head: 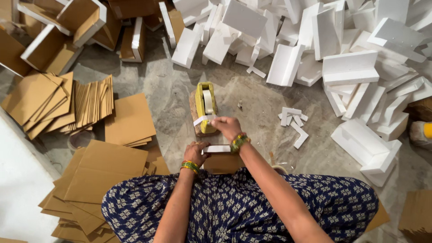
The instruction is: The person sits on the floor and assembles small cardboard boxes by inserting white foam inserts into the cardboard shells. They use a handheld tape dispenser to secure the foam pieces to the cardboard, repeating the process for multiple units.
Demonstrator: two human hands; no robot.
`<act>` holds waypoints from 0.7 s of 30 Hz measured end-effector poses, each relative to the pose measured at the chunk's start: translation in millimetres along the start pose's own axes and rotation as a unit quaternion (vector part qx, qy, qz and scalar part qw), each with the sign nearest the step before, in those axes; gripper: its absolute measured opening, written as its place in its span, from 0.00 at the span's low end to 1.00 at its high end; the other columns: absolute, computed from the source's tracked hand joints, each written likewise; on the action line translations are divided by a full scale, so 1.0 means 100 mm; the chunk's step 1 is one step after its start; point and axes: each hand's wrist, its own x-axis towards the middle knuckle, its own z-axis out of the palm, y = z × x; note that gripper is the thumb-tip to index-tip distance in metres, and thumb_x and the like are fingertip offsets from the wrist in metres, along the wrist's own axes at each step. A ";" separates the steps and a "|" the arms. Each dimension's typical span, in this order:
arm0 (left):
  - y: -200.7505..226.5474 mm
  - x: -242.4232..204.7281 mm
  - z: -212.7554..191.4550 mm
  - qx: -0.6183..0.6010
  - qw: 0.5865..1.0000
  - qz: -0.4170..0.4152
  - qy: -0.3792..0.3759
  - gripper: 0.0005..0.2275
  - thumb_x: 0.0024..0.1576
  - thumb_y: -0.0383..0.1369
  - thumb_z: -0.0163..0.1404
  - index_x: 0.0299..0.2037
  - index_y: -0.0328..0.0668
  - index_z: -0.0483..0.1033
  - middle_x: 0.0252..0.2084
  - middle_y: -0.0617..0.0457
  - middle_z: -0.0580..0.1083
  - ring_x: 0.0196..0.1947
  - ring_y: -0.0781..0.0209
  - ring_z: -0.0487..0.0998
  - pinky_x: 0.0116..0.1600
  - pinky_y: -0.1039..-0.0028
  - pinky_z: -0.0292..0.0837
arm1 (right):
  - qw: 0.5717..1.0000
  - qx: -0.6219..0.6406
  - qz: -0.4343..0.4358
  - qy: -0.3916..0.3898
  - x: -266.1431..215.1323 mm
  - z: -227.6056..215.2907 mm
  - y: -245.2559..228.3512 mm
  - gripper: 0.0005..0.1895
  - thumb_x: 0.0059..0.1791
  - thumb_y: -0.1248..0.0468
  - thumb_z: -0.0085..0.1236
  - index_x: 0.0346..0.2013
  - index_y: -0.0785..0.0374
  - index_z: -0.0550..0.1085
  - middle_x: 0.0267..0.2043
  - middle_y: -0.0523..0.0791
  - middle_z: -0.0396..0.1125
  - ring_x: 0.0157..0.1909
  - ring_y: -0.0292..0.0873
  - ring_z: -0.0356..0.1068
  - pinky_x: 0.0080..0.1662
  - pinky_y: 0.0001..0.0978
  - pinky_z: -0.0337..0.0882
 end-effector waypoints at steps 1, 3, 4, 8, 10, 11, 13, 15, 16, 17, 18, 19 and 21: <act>-0.02 0.00 0.01 0.002 1.000 -0.002 0.001 0.19 0.43 0.36 0.65 0.46 0.56 0.81 0.46 0.57 0.80 0.49 0.51 0.75 0.54 0.60 0.68 | 1.000 0.020 0.023 -0.005 -0.25 0.01 0.02 0.14 0.46 0.63 0.66 0.43 0.67 0.81 0.39 0.43 0.78 0.39 0.33 0.75 0.46 0.27 0.75; -0.05 0.00 0.04 0.002 1.000 0.008 0.013 0.18 0.43 0.34 0.65 0.45 0.53 0.80 0.46 0.55 0.80 0.49 0.49 0.75 0.55 0.60 0.69 | 0.994 0.070 0.066 -0.053 -0.79 0.04 0.14 0.13 0.46 0.65 0.66 0.44 0.68 0.80 0.40 0.44 0.78 0.41 0.35 0.76 0.50 0.29 0.76; -0.06 0.03 0.04 0.000 1.000 0.020 0.024 0.17 0.42 0.32 0.64 0.44 0.51 0.80 0.46 0.53 0.80 0.48 0.48 0.76 0.54 0.59 0.70 | 0.986 0.101 0.087 -0.097 -1.04 0.06 0.25 0.13 0.48 0.66 0.67 0.45 0.69 0.79 0.42 0.46 0.77 0.43 0.35 0.76 0.52 0.29 0.75; -0.14 0.07 0.12 -0.066 0.998 0.000 0.002 0.19 0.43 0.29 0.63 0.47 0.46 0.79 0.45 0.47 0.79 0.48 0.42 0.78 0.53 0.59 0.73 | 0.974 0.108 0.195 -0.044 -1.43 0.15 0.89 0.20 0.44 0.66 0.68 0.49 0.68 0.78 0.43 0.49 0.78 0.42 0.38 0.79 0.49 0.30 0.79; -0.18 0.09 0.15 -0.079 0.997 0.010 0.008 0.20 0.43 0.29 0.63 0.47 0.45 0.80 0.45 0.45 0.79 0.47 0.42 0.78 0.53 0.60 0.74 | 0.973 0.104 0.206 -0.030 -1.25 0.19 1.22 0.20 0.44 0.65 0.66 0.49 0.67 0.78 0.42 0.48 0.79 0.40 0.36 0.80 0.47 0.29 0.79; -0.20 0.06 0.16 -0.086 0.996 0.014 0.009 0.20 0.43 0.28 0.64 0.48 0.45 0.80 0.44 0.44 0.79 0.47 0.42 0.79 0.53 0.60 0.74 | 0.972 0.113 0.202 -0.044 -1.15 0.21 1.37 0.18 0.44 0.66 0.65 0.49 0.66 0.78 0.41 0.46 0.79 0.39 0.36 0.80 0.46 0.28 0.79; -0.24 0.03 0.17 -0.121 0.992 0.044 0.000 0.21 0.44 0.25 0.59 0.50 0.43 0.79 0.46 0.43 0.79 0.48 0.44 0.80 0.54 0.63 0.76 | 0.979 0.071 0.186 -0.033 -1.02 0.27 1.64 0.15 0.45 0.67 0.65 0.46 0.68 0.79 0.37 0.46 0.78 0.34 0.36 0.76 0.40 0.28 0.77; -0.23 0.07 0.17 -0.162 0.986 0.041 -0.024 0.21 0.44 0.24 0.58 0.52 0.42 0.78 0.47 0.42 0.79 0.48 0.45 0.80 0.54 0.64 0.76 | 0.987 -0.033 0.159 0.017 -0.88 0.30 1.79 0.10 0.47 0.70 0.68 0.42 0.71 0.82 0.31 0.47 0.76 0.27 0.36 0.69 0.33 0.30 0.72; -0.22 0.09 0.18 -0.185 0.982 0.021 -0.043 0.22 0.44 0.25 0.59 0.52 0.41 0.77 0.47 0.42 0.78 0.48 0.45 0.80 0.53 0.64 0.76 | 0.987 -0.030 0.157 0.028 -0.80 0.30 1.83 0.09 0.47 0.72 0.66 0.41 0.71 0.82 0.30 0.48 0.76 0.26 0.36 0.69 0.31 0.30 0.71; -0.23 0.08 0.17 -0.208 0.976 -0.004 -0.061 0.22 0.44 0.25 0.60 0.52 0.40 0.76 0.47 0.42 0.77 0.47 0.46 0.80 0.53 0.64 0.75 | 0.987 -0.028 0.157 0.036 -0.77 0.33 1.87 0.08 0.46 0.74 0.64 0.40 0.71 0.82 0.29 0.48 0.75 0.25 0.37 0.69 0.29 0.30 0.70; -0.23 0.09 0.18 -0.195 0.979 -0.010 -0.049 0.21 0.43 0.26 0.60 0.50 0.41 0.76 0.46 0.42 0.78 0.47 0.46 0.80 0.52 0.64 0.75 | 0.986 -0.025 0.157 0.043 -0.74 0.37 1.89 0.07 0.46 0.75 0.63 0.38 0.72 0.83 0.28 0.48 0.75 0.24 0.37 0.69 0.27 0.29 0.69; -0.24 0.06 0.19 -0.183 0.982 -0.019 -0.039 0.21 0.43 0.27 0.60 0.49 0.41 0.77 0.45 0.43 0.79 0.46 0.45 0.81 0.52 0.64 0.76 | 0.984 0.008 0.169 0.052 -0.75 0.41 1.91 0.07 0.47 0.74 0.62 0.38 0.71 0.82 0.28 0.48 0.75 0.23 0.37 0.69 0.26 0.29 0.69; -0.24 0.01 0.23 -0.157 0.987 -0.024 -0.024 0.20 0.42 0.27 0.60 0.48 0.42 0.79 0.43 0.43 0.80 0.46 0.45 0.81 0.51 0.63 0.76 | 0.976 0.071 0.192 0.072 -0.82 0.45 1.91 0.06 0.49 0.70 0.59 0.37 0.69 0.82 0.28 0.49 0.76 0.22 0.38 0.71 0.24 0.29 0.70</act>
